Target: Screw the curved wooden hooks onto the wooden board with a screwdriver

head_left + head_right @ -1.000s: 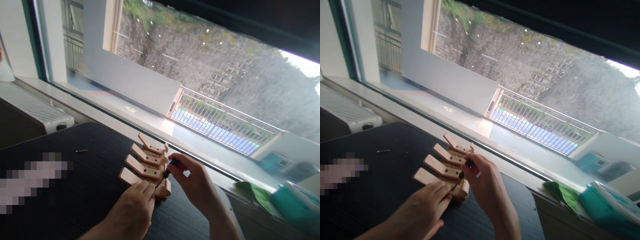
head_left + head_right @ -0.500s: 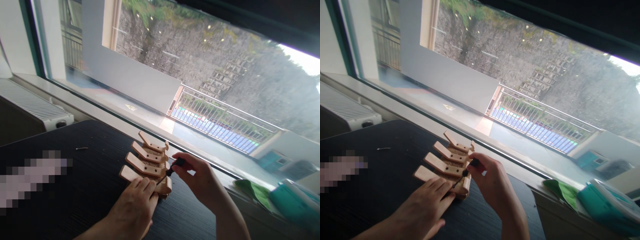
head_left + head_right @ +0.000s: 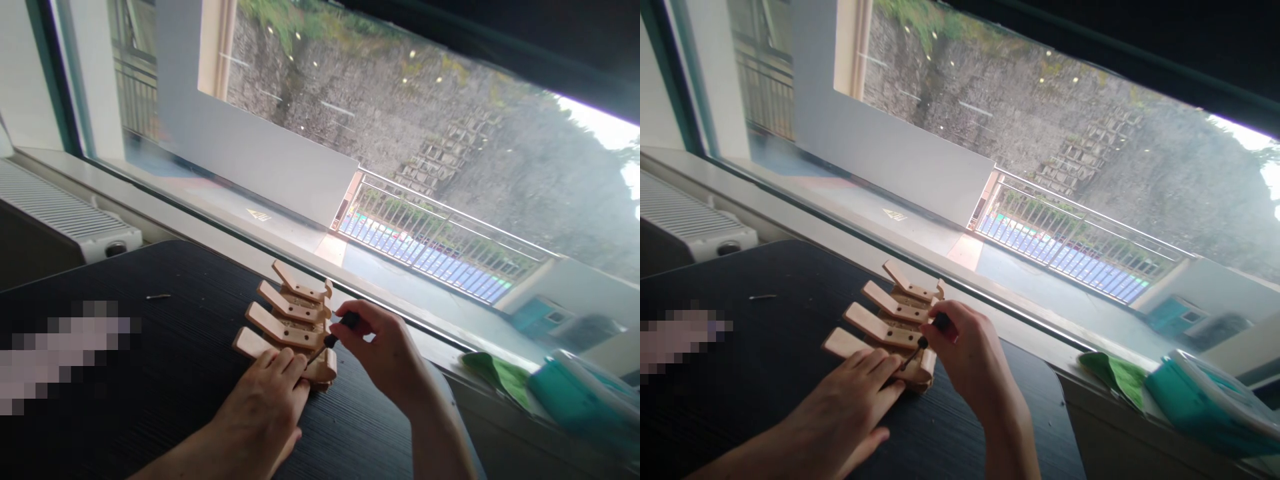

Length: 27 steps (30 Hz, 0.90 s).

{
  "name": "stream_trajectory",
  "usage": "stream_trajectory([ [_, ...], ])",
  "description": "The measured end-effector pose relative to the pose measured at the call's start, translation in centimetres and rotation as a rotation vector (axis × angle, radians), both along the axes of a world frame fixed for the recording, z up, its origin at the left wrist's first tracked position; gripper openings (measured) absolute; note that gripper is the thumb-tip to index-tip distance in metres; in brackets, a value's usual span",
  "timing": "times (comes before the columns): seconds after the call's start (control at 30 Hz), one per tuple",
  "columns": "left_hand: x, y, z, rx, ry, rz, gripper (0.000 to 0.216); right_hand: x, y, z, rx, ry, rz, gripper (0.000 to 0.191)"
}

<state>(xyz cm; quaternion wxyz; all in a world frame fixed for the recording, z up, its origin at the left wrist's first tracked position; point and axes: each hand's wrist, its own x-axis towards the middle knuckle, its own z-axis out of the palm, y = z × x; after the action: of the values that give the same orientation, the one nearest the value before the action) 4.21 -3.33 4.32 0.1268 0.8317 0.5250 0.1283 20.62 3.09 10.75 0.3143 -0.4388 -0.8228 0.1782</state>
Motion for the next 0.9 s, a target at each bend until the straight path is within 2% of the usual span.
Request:
stream_trajectory([
  [0.1,0.0,0.0,-0.1,0.014,-0.005,0.004,0.035,0.0,0.0,0.1,0.011,-0.024,-0.019,0.004],
  [0.37,-0.2,0.0,-0.1,0.03,-0.015,0.001,0.037,0.2,-0.9,1.2,0.005,-0.106,-0.004,0.023],
  [0.63,-0.1,0.1,0.3,0.007,-0.026,0.006,0.037,0.2,-0.4,0.8,-0.071,-0.081,0.02,0.02],
  [0.77,0.0,0.1,-0.3,0.041,-0.031,0.019,0.037,-0.2,-0.5,0.5,-0.061,-0.067,0.002,0.022],
  [0.9,0.0,0.2,-1.1,0.089,-0.065,0.028,0.04,-0.5,-1.1,0.9,-0.048,-0.071,0.045,0.019],
])
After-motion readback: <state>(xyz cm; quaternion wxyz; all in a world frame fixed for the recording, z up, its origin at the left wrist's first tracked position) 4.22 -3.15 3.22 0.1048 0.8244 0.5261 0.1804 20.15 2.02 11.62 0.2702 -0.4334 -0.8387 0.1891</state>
